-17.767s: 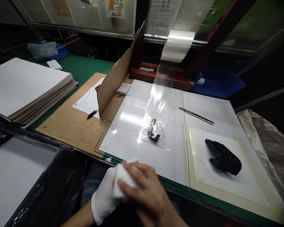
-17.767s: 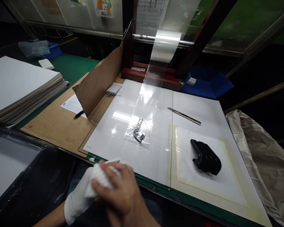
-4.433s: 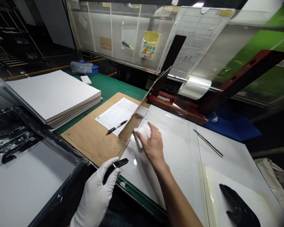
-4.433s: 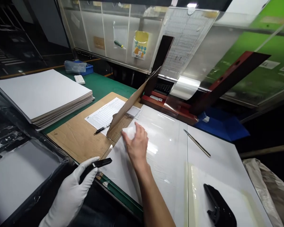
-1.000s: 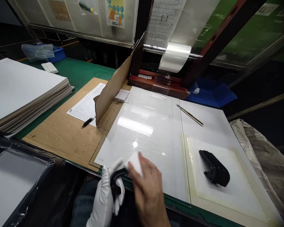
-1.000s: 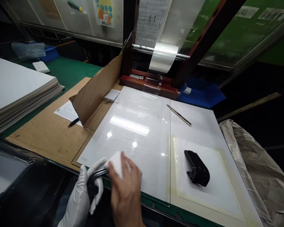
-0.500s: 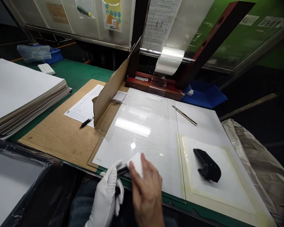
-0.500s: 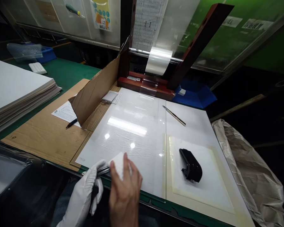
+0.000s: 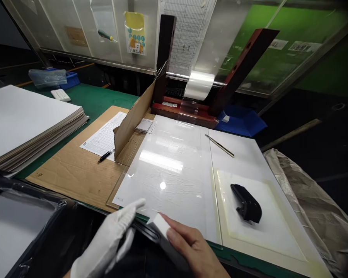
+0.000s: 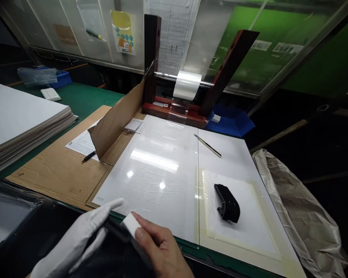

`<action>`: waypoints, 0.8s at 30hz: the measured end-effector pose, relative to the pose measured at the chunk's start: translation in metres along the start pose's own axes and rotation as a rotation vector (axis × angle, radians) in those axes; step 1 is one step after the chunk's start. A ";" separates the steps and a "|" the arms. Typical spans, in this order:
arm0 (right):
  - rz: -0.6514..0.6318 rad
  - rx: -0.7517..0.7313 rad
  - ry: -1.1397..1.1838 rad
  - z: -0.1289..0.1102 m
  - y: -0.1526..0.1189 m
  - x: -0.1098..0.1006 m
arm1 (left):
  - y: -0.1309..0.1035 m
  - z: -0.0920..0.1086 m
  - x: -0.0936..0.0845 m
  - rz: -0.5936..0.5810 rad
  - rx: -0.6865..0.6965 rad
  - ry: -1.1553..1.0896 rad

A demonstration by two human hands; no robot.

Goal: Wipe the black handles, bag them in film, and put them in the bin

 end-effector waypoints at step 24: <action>0.425 -0.685 -0.566 -0.015 -0.004 0.024 | -0.001 -0.045 0.034 0.091 -0.318 -0.435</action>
Point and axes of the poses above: each hand's wrist, its own y-axis towards the middle knuckle, its own x-axis out of the palm, z = x × y, the point moved 8 cm from there along y, towards the middle knuckle, and after that the axes turned 6 degrees about z, right-handed, at the moved point
